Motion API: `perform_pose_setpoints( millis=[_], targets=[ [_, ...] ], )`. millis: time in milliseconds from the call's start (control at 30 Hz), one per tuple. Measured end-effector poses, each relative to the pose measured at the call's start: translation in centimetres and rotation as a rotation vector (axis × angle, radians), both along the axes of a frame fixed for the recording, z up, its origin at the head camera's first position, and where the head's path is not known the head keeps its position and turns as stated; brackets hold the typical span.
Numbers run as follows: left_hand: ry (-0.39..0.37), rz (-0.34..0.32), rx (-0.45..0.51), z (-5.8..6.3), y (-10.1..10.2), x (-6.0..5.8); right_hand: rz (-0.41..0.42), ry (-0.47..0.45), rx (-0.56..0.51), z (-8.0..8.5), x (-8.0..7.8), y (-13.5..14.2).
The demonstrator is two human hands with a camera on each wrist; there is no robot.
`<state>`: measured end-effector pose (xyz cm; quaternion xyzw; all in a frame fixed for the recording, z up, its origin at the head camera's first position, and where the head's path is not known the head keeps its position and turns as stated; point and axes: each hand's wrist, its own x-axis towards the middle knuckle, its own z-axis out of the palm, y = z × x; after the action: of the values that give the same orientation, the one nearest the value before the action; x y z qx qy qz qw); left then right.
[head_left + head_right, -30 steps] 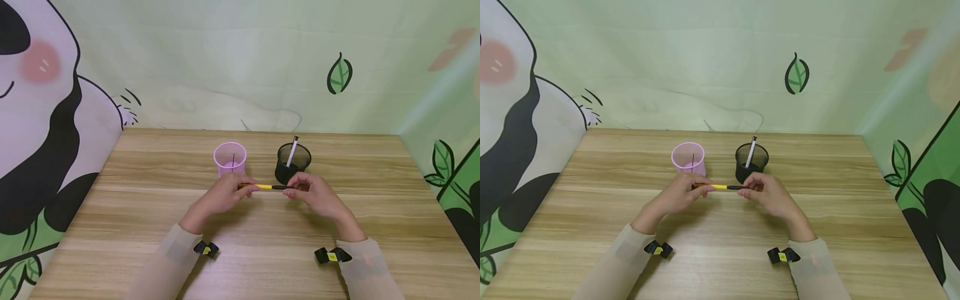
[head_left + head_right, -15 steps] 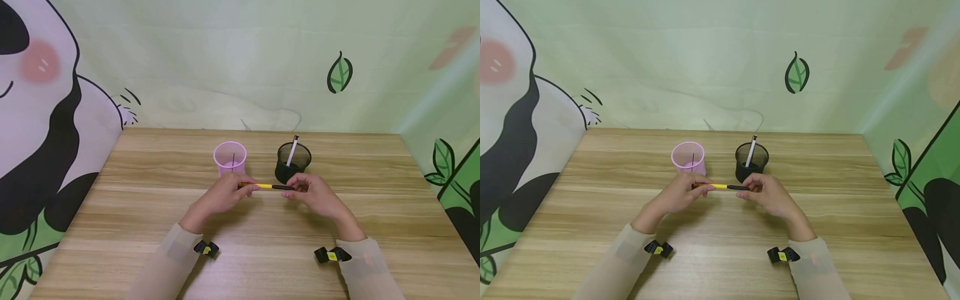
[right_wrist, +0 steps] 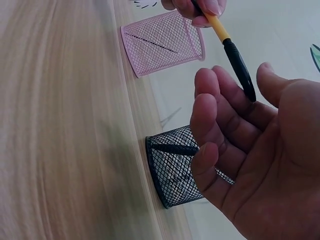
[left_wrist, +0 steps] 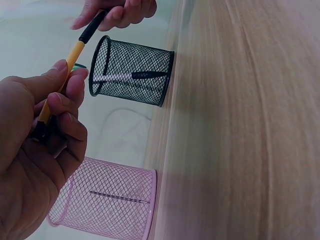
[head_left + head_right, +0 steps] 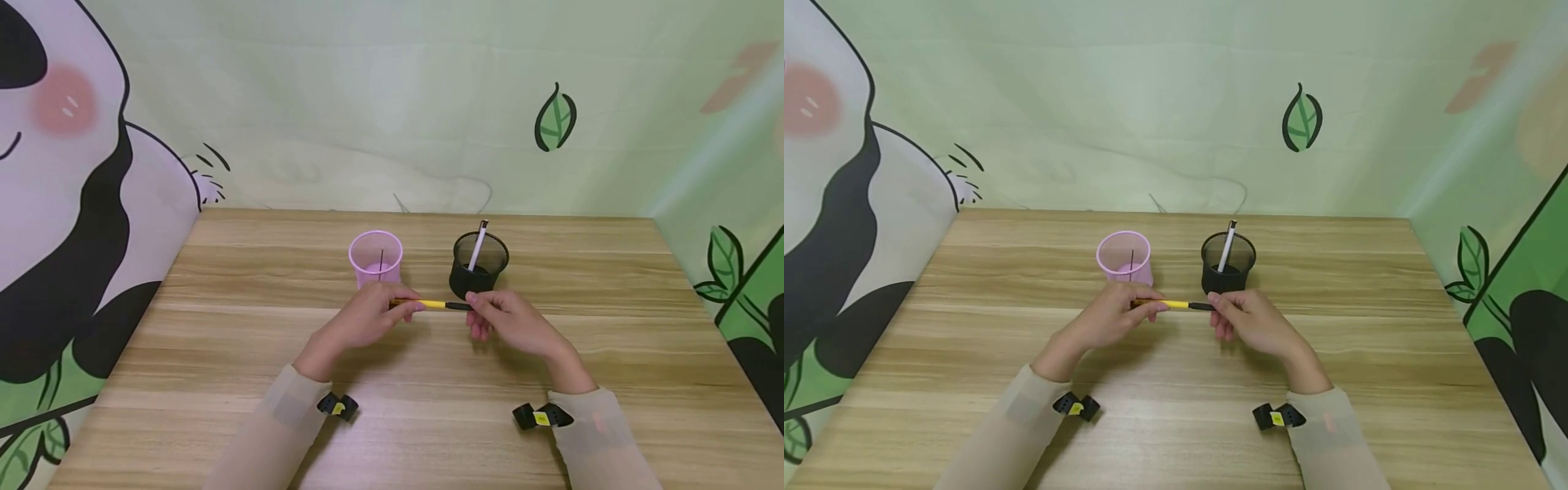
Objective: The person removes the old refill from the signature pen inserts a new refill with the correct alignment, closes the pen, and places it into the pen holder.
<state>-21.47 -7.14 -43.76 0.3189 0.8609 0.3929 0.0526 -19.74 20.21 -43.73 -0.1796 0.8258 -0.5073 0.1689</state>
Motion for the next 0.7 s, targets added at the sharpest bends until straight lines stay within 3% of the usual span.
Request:
perform_pose_setpoints(
  millis=[700],
  targets=[
    [-0.02,-0.014,0.004,0.02,-0.06,-0.06,-0.042,0.065,-0.002,0.39,0.01,0.13]
  ],
)
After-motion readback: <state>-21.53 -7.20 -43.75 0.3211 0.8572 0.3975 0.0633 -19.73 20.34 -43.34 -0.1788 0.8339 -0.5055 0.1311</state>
